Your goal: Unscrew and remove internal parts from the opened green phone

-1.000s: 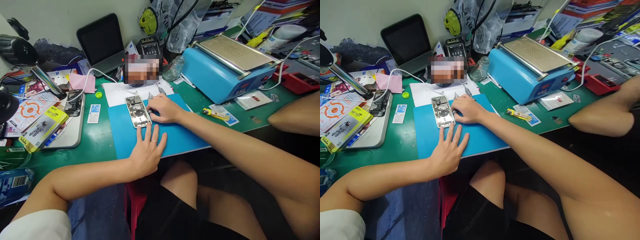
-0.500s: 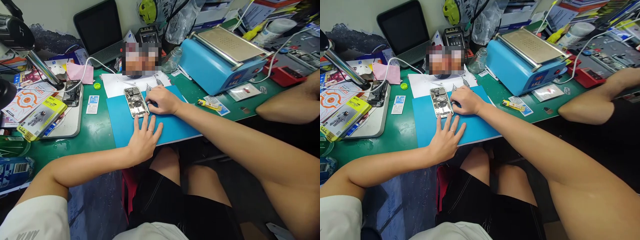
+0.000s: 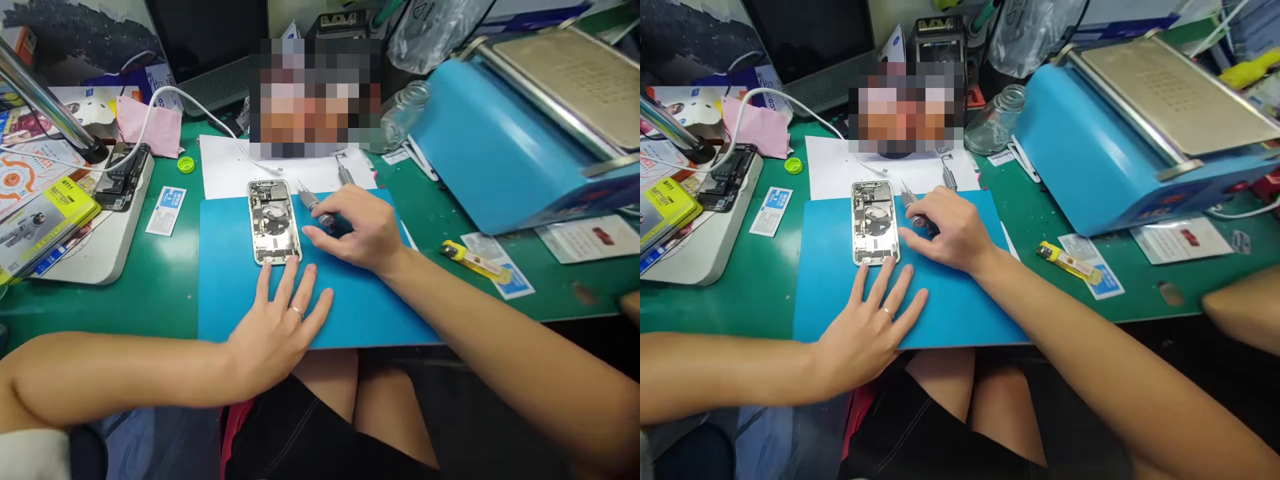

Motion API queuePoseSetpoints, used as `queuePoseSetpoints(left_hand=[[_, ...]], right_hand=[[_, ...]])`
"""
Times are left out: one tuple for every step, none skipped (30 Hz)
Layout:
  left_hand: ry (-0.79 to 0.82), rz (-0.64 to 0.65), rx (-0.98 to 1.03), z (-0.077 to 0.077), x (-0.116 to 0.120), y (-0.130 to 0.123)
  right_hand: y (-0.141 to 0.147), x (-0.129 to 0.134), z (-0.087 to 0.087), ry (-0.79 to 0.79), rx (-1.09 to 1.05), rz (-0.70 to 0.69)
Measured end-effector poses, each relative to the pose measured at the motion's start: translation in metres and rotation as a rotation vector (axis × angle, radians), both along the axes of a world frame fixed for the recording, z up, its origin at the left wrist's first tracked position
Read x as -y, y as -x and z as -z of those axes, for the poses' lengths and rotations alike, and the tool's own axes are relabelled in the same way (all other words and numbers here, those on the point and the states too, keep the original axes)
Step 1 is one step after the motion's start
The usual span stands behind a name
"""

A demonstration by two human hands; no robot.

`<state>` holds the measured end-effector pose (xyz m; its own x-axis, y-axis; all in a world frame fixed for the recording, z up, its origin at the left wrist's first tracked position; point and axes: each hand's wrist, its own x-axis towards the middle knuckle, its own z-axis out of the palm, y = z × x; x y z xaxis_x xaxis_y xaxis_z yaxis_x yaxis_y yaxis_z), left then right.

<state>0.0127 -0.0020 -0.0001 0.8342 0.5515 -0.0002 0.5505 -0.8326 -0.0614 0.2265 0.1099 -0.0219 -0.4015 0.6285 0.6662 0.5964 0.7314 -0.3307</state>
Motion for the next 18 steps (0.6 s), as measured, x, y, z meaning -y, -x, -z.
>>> queuePoseSetpoints(left_hand=[[-0.014, 0.001, 0.008, 0.000, 0.000, -0.001], [-0.029, -0.010, 0.016, 0.001, 0.001, -0.001], [-0.044, -0.018, 0.027, 0.002, 0.001, -0.002], [-0.056, -0.034, 0.038, 0.003, 0.002, -0.002], [-0.065, -0.045, 0.052, 0.004, 0.002, -0.003], [-0.072, -0.046, 0.061, 0.005, 0.002, -0.003], [-0.082, -0.049, 0.071, 0.005, 0.002, -0.003], [-0.090, -0.048, 0.076, 0.005, 0.002, -0.003], [-0.098, -0.043, 0.075, 0.005, 0.001, -0.003], [-0.110, -0.037, 0.075, 0.005, 0.001, -0.002], [-0.122, -0.029, 0.074, 0.005, 0.000, -0.002], [-0.134, -0.021, 0.074, 0.004, -0.001, -0.001], [-0.149, -0.015, 0.080, 0.004, -0.002, 0.000], [-0.161, -0.012, 0.088, 0.005, -0.003, 0.000], [-0.173, -0.010, 0.100, 0.005, -0.004, 0.000], [-0.186, -0.006, 0.113, 0.007, -0.004, 0.000], [-0.197, -0.008, 0.126, 0.008, -0.004, 0.000], [-0.204, -0.015, 0.135, 0.010, -0.003, -0.001]], right_hand=[[0.000, 0.001, 0.000, -0.010, -0.035, 0.008], [0.000, 0.003, -0.001, -0.017, -0.069, 0.019], [0.000, 0.005, -0.003, -0.027, -0.104, 0.028], [0.000, 0.007, -0.006, -0.039, -0.136, 0.039], [0.000, 0.009, -0.010, -0.042, -0.151, 0.053], [0.001, 0.011, -0.015, -0.060, -0.166, 0.058], [0.001, 0.011, -0.022, -0.062, -0.176, 0.084], [0.002, 0.011, -0.029, -0.059, -0.186, 0.120], [0.003, 0.010, -0.036, -0.040, -0.187, 0.155], [0.005, 0.008, -0.043, 0.018, -0.150, 0.214], [0.006, 0.005, -0.048, 0.055, -0.124, 0.254], [0.007, 0.002, -0.051, 0.062, -0.111, 0.267], [0.007, -0.002, -0.052, 0.062, -0.095, 0.263], [0.007, -0.005, -0.051, 0.047, -0.092, 0.243], [0.007, -0.008, -0.049, 0.030, -0.094, 0.213], [0.007, -0.010, -0.045, 0.016, -0.099, 0.175], [0.007, -0.012, -0.040, 0.009, -0.106, 0.132], [0.006, -0.012, -0.036, 0.014, -0.113, 0.091]])
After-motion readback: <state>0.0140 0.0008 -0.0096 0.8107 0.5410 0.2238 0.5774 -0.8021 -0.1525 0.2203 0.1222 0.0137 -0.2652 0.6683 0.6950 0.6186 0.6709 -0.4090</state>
